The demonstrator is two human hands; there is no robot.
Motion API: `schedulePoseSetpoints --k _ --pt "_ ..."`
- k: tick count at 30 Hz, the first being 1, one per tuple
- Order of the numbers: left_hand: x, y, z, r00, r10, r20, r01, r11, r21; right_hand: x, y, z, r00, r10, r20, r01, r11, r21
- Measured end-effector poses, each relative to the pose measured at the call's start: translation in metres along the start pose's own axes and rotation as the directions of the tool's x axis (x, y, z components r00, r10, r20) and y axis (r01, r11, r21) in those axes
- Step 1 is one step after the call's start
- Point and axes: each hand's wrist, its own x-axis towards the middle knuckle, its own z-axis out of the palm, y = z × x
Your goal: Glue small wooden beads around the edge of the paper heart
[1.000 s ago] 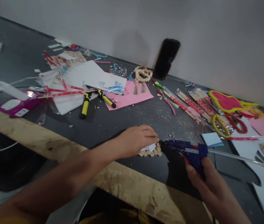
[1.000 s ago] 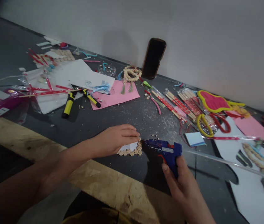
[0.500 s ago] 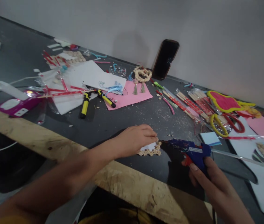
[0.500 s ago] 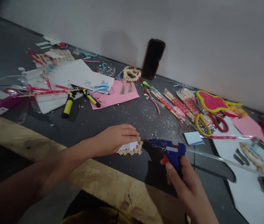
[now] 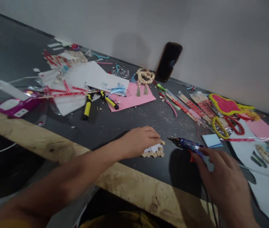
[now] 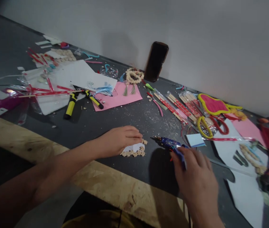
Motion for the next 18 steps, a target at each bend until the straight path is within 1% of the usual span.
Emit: schedulePoseSetpoints --k 1,3,5,7,11,18 --pt "0.0 0.0 0.0 1.0 0.004 -0.006 -0.004 1.0 0.004 0.003 -0.009 0.001 0.998 -0.057 -0.002 0.057 0.995 0.076" --pt "0.0 0.0 0.001 1.0 0.009 -0.016 -0.009 1.0 0.01 0.011 -0.027 0.007 0.988 -0.146 0.049 0.134 0.973 0.189" --pt "0.0 0.0 0.001 1.0 0.006 -0.027 -0.006 1.0 0.007 0.018 -0.042 0.014 0.979 -0.18 0.091 0.16 0.967 0.198" --pt "0.0 0.0 0.001 0.999 -0.004 -0.034 0.004 1.0 0.002 0.023 -0.052 0.021 0.97 -0.202 0.136 0.175 0.966 0.19" --pt "0.0 0.001 -0.001 1.0 -0.012 -0.018 0.012 1.0 0.006 0.026 -0.057 0.027 0.962 -0.207 0.18 0.163 0.959 0.232" --pt "0.0 0.001 -0.002 1.0 -0.02 0.001 0.02 1.0 0.012 0.025 -0.056 0.023 0.958 -0.218 0.188 0.156 0.942 0.299"
